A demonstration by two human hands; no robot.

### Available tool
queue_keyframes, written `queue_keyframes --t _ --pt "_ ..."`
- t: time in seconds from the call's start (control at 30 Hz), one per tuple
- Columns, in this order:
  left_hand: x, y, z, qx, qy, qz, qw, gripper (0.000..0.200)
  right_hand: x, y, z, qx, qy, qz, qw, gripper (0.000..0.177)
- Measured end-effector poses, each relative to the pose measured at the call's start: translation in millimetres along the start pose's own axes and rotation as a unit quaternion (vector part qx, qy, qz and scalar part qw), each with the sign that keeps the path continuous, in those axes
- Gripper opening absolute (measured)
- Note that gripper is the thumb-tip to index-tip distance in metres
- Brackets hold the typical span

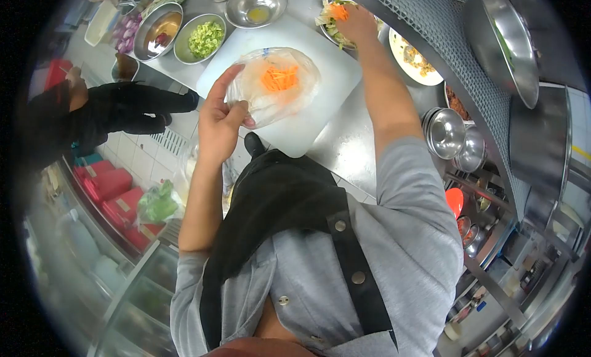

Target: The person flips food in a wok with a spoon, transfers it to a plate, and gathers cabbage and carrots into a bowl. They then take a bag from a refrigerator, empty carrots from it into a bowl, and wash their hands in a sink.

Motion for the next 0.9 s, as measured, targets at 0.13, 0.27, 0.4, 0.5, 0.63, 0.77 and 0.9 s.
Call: queue_keyframes --t 0.13,0.27,0.4,0.5,0.63,0.77,0.9 --pt "-6 -8 -14 -0.024 -0.006 0.015 1.000 0.066 12 4 -3 0.037 0.105 0.032 0.993 0.065" --pt "-13 -7 -22 -0.046 -0.014 0.032 0.998 0.063 34 -5 -18 0.051 0.064 -0.025 0.996 0.067" --pt "-12 -6 -31 -0.080 -0.029 0.046 0.995 0.059 83 -47 8 0.001 0.168 -0.052 0.984 0.069" --pt "-14 -12 -43 -0.089 -0.045 0.081 0.992 0.056 90 -131 76 0.035 0.528 -0.021 0.848 0.082" --pt "-43 -27 -50 -0.086 -0.042 0.204 0.974 0.052 100 -214 191 0.027 0.539 -0.074 0.839 0.068" --pt "-86 -85 -47 -0.158 0.142 0.383 0.899 0.060 131 -241 222 -0.063 0.494 -0.175 0.849 0.048" --pt "-36 -106 -84 -0.479 -0.081 0.209 0.848 0.079 199 -303 229 -0.094 0.484 -0.306 0.814 0.020"
Point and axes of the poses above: each hand's wrist, its own y-axis towards the middle knuckle, its own x-axis out of the back of the hand, z = x × y, the point moved 10 cm from there along y, towards the middle knuckle, and after that the axes turned 14 degrees about x, right-handed, at the moved point
